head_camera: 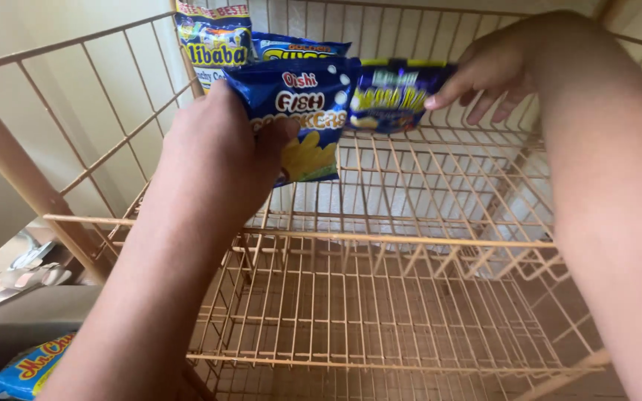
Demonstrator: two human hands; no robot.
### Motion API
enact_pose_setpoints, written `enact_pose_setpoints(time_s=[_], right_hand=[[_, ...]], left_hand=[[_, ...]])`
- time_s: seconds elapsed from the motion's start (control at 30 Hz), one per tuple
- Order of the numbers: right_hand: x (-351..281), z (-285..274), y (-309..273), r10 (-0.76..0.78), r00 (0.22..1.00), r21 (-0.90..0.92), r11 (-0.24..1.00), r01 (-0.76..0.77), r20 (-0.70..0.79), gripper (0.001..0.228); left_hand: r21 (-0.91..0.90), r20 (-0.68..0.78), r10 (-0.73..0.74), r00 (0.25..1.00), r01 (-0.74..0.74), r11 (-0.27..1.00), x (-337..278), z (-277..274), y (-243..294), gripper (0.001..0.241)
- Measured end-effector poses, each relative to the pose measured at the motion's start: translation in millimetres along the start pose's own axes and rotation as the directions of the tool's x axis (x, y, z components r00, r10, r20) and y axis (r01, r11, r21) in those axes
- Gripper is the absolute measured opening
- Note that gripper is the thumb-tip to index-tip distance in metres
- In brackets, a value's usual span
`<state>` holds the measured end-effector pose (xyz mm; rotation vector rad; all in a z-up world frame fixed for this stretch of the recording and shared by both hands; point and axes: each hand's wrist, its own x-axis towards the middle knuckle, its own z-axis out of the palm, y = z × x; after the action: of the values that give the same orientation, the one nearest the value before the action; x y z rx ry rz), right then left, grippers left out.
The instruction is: Restocking a retail wire snack rack with bags of chips from a cardboard box.
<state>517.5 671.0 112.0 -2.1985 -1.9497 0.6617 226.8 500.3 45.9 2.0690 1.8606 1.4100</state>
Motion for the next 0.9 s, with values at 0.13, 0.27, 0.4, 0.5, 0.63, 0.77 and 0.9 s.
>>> enact_pose_setpoints(time_s=[0.13,0.27,0.4,0.5,0.63,0.77,0.9], right_hand=[[-45.5,-15.6,6.7,-0.113,0.993,-0.082,0.990,0.114,0.013,0.074],[-91.3,-12.5,-2.0,-0.333,0.939,0.014,0.943,0.333,0.082,0.077],[-70.5,-25.0,40.6,-0.487,0.873,-0.086,0.871,0.484,-0.013,0.057],[-82.8,-37.5,61.5,-0.803,0.573,0.459,0.577,0.675,0.166,0.080],[-103.0,-56.2,60.0,-0.714,0.690,0.313,0.632,0.708,-0.119,0.067],[-62.8,-78.8,96.6,-0.363,0.923,0.113,0.919,0.377,-0.128,0.051],[35.6,-101.1,149.5,-0.243,0.963,0.305,0.914,0.268,-0.118,0.051]], left_hand=[[0.028,-0.072,0.170,0.983,-0.168,0.985,12.6,20.2,6.7,0.041],[0.004,0.008,0.171,0.985,-0.171,0.985,14.2,39.2,38.2,0.042],[-0.069,-0.009,0.254,0.967,-0.254,0.965,22.0,60.5,61.6,0.051],[-0.285,0.029,0.219,0.975,-0.202,0.937,27.7,68.4,85.3,0.054],[-0.204,0.020,0.385,0.923,-0.373,0.905,41.6,77.4,100.6,0.059],[0.243,0.530,0.181,0.828,-0.353,0.904,54.3,81.9,101.6,0.051],[0.430,0.528,0.012,0.849,-0.279,0.859,70.5,87.9,107.8,0.056]])
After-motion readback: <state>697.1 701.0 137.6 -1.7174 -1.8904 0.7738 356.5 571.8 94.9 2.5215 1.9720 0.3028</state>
